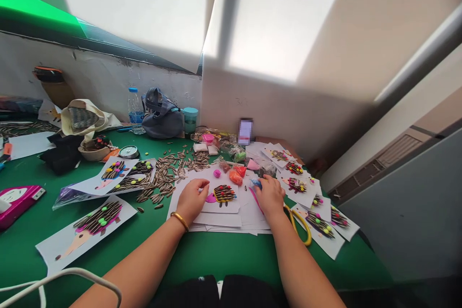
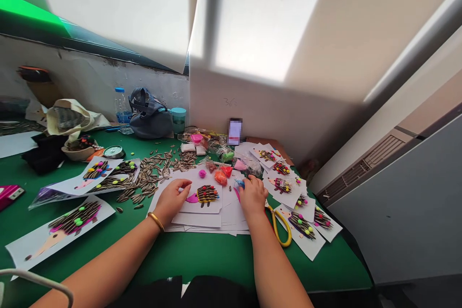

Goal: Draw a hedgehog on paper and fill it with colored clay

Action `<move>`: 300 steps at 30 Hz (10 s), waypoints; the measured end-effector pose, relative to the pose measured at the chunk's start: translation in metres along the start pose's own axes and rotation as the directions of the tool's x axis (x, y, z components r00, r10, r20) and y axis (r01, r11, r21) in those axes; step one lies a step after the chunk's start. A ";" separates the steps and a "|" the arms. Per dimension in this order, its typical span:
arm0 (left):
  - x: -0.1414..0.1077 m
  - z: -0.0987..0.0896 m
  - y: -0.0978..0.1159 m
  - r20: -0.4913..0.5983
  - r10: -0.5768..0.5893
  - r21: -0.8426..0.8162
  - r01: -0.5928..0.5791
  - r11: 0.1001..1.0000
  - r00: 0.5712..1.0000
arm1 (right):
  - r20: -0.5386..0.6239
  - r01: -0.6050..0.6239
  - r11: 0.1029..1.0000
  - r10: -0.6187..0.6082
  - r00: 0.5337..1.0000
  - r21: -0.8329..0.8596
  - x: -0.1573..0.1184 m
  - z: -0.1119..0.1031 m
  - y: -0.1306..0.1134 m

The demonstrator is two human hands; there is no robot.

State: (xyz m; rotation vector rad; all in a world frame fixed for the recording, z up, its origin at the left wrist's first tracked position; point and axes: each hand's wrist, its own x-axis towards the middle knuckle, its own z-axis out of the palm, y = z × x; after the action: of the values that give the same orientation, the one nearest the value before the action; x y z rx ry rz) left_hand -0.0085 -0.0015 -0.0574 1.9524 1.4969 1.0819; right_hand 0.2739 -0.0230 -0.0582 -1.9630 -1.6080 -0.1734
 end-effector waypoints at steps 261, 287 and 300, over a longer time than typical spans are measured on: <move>-0.017 0.001 0.060 0.568 -0.087 -0.774 0.496 -0.394 0.818 | -0.049 0.676 0.635 -0.715 0.698 0.373 -0.080 -0.031 -0.114; 0.018 -0.023 -0.020 0.012 -0.097 -0.207 0.097 0.973 0.995 | 0.070 0.127 0.784 -0.213 0.975 0.607 -0.029 0.006 -0.047; 0.018 -0.021 -0.020 0.122 -0.047 0.068 0.039 0.997 0.991 | 0.055 0.368 0.833 -0.427 0.903 0.414 -0.035 0.002 -0.055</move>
State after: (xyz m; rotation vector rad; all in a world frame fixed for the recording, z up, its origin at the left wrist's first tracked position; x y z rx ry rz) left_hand -0.0354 0.0192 -0.0542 1.9828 1.5172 0.8867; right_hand 0.2132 -0.0465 -0.0565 -1.3424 -1.9602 0.1324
